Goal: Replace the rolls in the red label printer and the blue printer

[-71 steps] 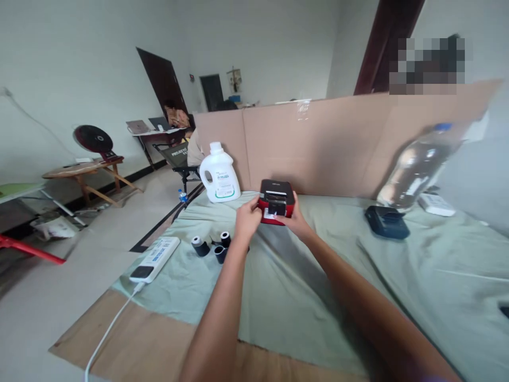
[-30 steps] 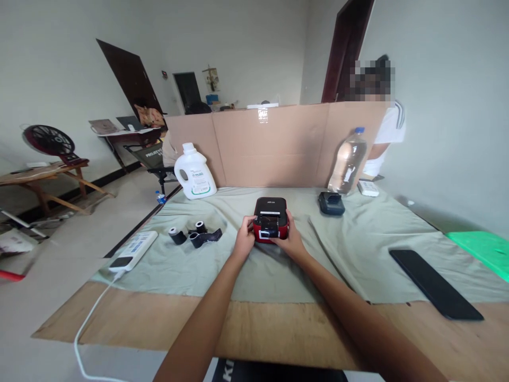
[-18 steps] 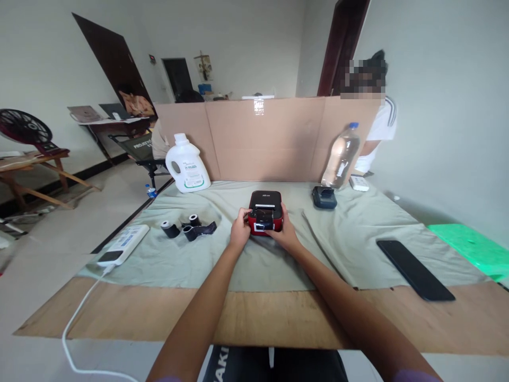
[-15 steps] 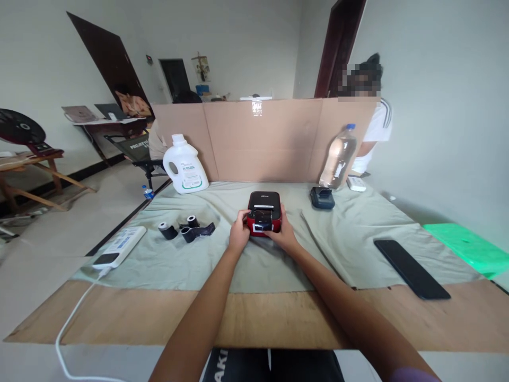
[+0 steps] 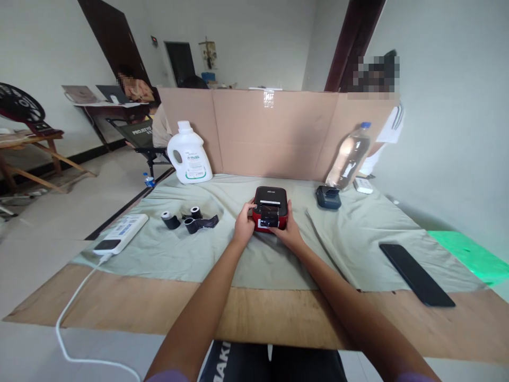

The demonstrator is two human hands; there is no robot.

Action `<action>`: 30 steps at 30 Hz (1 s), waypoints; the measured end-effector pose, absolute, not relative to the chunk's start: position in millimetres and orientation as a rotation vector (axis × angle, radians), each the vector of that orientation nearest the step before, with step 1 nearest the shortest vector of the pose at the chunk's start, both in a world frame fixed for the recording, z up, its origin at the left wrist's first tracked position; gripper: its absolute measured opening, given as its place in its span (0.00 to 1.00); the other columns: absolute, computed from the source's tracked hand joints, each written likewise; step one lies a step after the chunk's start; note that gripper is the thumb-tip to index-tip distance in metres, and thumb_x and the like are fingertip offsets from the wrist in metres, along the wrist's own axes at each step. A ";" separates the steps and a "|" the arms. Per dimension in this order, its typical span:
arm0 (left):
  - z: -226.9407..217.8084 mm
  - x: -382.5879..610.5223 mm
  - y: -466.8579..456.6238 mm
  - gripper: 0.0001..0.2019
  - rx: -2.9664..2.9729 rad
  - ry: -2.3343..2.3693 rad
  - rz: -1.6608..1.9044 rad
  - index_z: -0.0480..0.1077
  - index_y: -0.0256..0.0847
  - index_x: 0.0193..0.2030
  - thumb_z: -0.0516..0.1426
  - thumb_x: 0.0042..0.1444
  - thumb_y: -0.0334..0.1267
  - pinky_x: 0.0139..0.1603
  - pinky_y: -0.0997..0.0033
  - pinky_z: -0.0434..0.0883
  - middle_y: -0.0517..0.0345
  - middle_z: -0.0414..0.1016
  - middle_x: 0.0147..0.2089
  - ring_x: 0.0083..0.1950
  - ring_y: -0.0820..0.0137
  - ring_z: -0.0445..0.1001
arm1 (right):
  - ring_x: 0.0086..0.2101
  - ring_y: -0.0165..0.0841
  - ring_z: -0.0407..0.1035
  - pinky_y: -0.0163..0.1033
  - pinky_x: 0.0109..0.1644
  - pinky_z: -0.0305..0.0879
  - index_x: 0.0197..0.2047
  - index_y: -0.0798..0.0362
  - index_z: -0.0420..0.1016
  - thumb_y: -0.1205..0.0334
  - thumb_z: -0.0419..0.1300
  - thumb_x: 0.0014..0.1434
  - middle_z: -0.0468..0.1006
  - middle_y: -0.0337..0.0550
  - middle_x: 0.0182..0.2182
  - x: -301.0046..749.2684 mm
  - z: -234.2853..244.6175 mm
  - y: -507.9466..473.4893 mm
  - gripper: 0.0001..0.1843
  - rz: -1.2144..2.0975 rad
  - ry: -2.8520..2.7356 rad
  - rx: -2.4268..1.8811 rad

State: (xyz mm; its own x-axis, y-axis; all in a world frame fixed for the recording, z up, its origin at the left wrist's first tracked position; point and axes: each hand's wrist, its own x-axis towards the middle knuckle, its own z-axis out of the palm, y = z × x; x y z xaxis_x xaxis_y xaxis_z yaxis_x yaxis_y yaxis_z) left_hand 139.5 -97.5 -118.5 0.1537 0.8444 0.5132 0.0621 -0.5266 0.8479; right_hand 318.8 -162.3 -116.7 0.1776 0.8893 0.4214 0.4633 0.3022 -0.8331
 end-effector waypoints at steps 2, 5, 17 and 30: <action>-119.3 140.6 -95.2 0.26 1.718 0.903 1.404 0.69 0.43 0.49 0.48 0.44 0.19 0.61 0.56 0.72 0.53 0.76 0.58 0.59 0.62 0.75 | 0.64 0.49 0.61 0.57 0.68 0.57 0.76 0.53 0.28 0.52 0.72 0.46 0.63 0.57 0.67 318.8 -115.6 -162.7 0.69 0.484 -1.460 -1.331; -119.8 140.4 -95.0 0.25 1.706 0.944 1.376 0.69 0.43 0.49 0.49 0.46 0.20 0.60 0.57 0.72 0.54 0.78 0.56 0.57 0.62 0.76 | 0.65 0.48 0.61 0.57 0.68 0.57 0.76 0.54 0.27 0.52 0.71 0.47 0.63 0.57 0.67 318.4 -114.1 -163.2 0.69 0.504 -1.458 -1.333; -112.2 137.3 -104.1 0.34 1.745 0.908 1.458 0.72 0.47 0.56 0.48 0.45 0.18 0.68 0.58 0.67 0.61 0.73 0.63 0.64 0.63 0.71 | 0.57 0.44 0.69 0.55 0.62 0.65 0.67 0.48 0.65 0.50 0.48 0.66 0.71 0.50 0.63 340.3 -74.8 -160.2 0.29 0.404 -1.370 -1.237; -110.1 136.7 -103.6 0.36 1.789 0.894 1.484 0.72 0.47 0.58 0.47 0.44 0.16 0.68 0.58 0.67 0.59 0.75 0.61 0.63 0.62 0.72 | 0.31 0.42 0.77 0.44 0.40 0.72 0.28 0.51 0.83 0.77 0.60 0.42 0.82 0.43 0.26 314.9 1.0 -35.2 0.15 0.558 -2.503 -1.989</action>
